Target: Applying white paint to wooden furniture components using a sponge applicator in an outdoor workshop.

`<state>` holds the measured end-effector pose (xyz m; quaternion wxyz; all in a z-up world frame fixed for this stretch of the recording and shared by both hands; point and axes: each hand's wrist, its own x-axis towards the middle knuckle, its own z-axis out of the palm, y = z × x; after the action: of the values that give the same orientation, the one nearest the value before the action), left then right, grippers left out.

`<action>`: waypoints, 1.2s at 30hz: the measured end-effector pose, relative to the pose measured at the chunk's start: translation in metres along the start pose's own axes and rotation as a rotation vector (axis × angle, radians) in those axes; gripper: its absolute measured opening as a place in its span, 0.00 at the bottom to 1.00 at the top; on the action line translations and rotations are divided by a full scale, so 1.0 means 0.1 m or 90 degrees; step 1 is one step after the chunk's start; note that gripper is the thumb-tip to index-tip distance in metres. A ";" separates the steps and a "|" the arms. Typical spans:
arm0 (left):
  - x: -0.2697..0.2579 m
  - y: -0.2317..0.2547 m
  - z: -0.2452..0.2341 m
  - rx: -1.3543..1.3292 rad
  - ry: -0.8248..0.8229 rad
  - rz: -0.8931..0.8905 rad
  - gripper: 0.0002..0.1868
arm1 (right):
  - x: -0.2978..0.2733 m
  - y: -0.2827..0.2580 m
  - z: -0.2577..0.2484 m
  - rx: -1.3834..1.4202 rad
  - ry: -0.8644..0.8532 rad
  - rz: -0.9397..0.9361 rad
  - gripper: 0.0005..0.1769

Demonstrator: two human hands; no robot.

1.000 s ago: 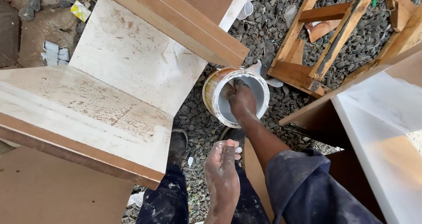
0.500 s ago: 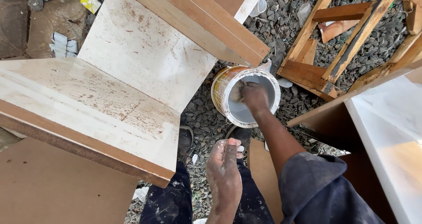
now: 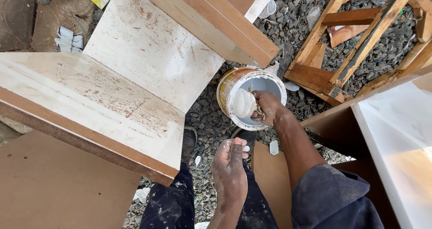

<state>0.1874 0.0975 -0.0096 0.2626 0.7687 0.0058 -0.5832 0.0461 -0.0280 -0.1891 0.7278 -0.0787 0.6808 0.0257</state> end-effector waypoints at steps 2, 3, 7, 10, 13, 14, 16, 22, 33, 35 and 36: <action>-0.01 0.00 -0.01 0.004 -0.003 -0.003 0.24 | 0.07 0.05 -0.19 0.014 -0.017 -0.001 0.17; -0.01 -0.02 0.00 0.003 -0.005 -0.003 0.24 | -0.02 0.02 -0.14 0.013 -0.014 -0.002 0.17; 0.03 -0.11 -0.07 -0.042 0.032 0.008 0.24 | 0.19 0.12 0.14 -0.029 0.101 -0.025 0.11; 0.06 0.00 -0.05 -0.062 0.056 0.011 0.24 | 0.12 0.08 0.27 -0.071 0.123 -0.050 0.12; 0.04 0.03 0.06 -0.092 0.083 0.019 0.20 | -0.55 0.01 0.20 -0.075 0.140 -0.047 0.09; 0.06 0.04 0.10 -0.131 0.111 0.040 0.16 | -0.79 -0.05 0.20 -0.065 0.167 -0.058 0.07; 0.00 0.15 0.22 -0.098 0.088 0.026 0.18 | -1.62 -0.25 0.15 0.025 0.224 -0.110 0.09; -0.08 0.08 0.54 -0.036 0.015 0.089 0.21 | -3.57 -0.35 -0.61 0.208 0.265 -0.379 0.21; -0.14 0.11 0.85 -0.006 -0.050 0.075 0.24 | -2.38 -0.77 -3.07 -0.299 0.778 -0.444 0.27; -0.15 0.16 0.84 0.006 -0.074 0.012 0.24 | -1.89 -0.86 -3.28 -0.302 0.980 -0.600 0.10; -0.12 0.10 0.88 0.004 -0.065 0.011 0.24 | -1.95 -0.77 -3.36 -0.304 0.970 -0.603 0.10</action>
<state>0.1081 0.0563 -0.0106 0.2650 0.7389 -0.0164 -0.6193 -0.2888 -0.1404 -0.0092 -0.0169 -0.4915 0.8489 -0.1934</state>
